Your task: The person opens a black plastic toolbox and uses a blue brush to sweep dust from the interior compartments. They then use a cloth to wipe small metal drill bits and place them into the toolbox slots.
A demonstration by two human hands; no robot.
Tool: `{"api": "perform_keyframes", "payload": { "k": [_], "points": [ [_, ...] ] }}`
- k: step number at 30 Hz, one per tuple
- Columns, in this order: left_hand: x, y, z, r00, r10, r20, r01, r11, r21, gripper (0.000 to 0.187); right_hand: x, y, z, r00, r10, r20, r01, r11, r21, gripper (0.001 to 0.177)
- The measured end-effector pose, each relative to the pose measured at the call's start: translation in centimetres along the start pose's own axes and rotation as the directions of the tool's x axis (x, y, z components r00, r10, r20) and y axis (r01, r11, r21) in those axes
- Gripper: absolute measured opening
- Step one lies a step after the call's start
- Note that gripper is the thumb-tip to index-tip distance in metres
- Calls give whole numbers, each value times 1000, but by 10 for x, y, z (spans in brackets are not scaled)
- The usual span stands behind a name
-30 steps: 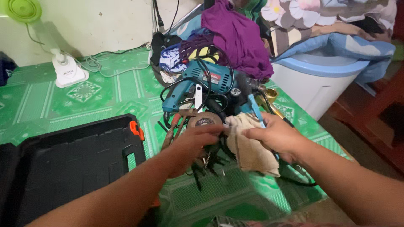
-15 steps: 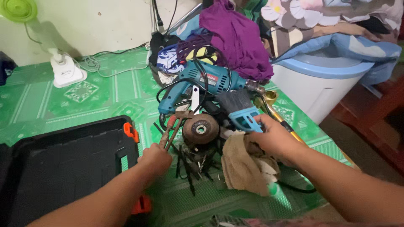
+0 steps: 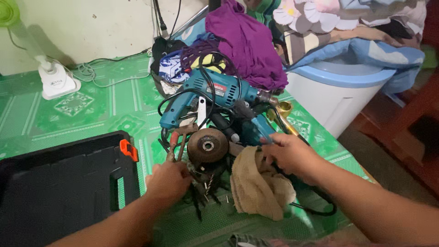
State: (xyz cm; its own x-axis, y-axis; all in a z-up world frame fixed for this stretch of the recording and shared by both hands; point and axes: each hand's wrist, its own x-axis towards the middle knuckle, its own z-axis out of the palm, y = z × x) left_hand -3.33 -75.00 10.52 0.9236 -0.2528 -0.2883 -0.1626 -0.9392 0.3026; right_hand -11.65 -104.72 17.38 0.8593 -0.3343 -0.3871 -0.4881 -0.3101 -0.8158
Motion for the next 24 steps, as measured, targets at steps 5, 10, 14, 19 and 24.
{"api": "perform_keyframes", "payload": {
  "k": [5, 10, 14, 19, 24],
  "points": [
    [-2, -1, 6, 955, 251, -159, -264, 962, -67, 33, -1, -4, 9, 997, -77, 27, 77, 997, -12, 22],
    [-8, 4, 17, 801, 580, -147, -567, 814, 123, 34, -6, -3, 15, 975, -209, 76, 221, 951, -214, 19],
    [-23, 1, 17, 853, 522, 5, -521, 852, 48, 26, -9, 1, 20, 968, -239, 75, 251, 924, -288, 26],
    [-23, -3, 10, 864, 492, -103, -484, 870, 92, 18, -6, 4, 21, 976, -190, 103, 211, 942, -262, 27],
    [-15, 1, 2, 953, 302, -8, -301, 952, 50, 31, -1, 7, 22, 969, -203, 142, 237, 928, -287, 27]
  ]
}}
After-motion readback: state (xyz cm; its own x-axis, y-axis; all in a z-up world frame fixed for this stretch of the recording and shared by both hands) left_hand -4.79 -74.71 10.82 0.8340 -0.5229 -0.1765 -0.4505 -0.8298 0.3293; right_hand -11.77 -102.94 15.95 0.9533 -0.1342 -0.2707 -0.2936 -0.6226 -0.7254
